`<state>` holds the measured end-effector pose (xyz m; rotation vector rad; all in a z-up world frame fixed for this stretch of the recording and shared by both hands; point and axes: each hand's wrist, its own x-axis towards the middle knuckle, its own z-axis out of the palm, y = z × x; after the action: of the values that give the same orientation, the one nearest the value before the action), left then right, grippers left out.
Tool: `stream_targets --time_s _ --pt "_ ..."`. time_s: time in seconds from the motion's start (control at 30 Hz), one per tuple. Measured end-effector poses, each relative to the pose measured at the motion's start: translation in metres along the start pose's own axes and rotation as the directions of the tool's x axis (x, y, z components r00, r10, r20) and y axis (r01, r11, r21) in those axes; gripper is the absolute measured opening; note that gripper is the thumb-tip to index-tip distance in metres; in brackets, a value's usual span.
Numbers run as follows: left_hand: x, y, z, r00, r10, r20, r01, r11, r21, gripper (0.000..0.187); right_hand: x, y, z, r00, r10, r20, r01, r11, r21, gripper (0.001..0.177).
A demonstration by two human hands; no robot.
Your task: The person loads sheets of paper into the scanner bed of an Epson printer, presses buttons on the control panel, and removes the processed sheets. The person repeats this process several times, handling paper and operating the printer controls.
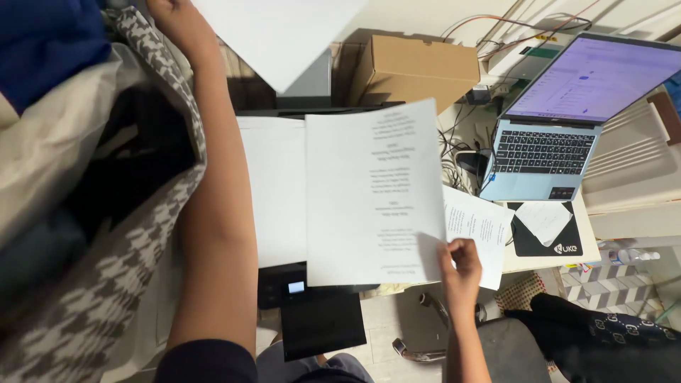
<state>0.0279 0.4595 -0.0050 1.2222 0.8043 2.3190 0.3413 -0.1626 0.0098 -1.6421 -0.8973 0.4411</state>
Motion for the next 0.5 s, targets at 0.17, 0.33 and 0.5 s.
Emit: stream_targets --time_s 0.17,0.33,0.5 --pt "-0.005 0.006 -0.014 0.98 -0.124 0.153 0.151 0.972 -0.179 0.02 -0.004 0.003 -0.012 0.984 0.157 -0.08 -0.151 0.985 0.082 0.014" --pt "-0.012 0.017 -0.023 0.915 -0.16 0.371 0.182 0.983 -0.024 0.016 0.003 0.001 -0.002 0.976 0.189 -0.105 -0.178 0.978 0.108 0.014" --pt "-0.026 0.036 -0.007 0.824 -0.237 0.515 0.061 0.94 0.334 0.02 0.008 0.0 0.006 0.982 0.166 -0.088 -0.154 0.979 0.132 0.014"
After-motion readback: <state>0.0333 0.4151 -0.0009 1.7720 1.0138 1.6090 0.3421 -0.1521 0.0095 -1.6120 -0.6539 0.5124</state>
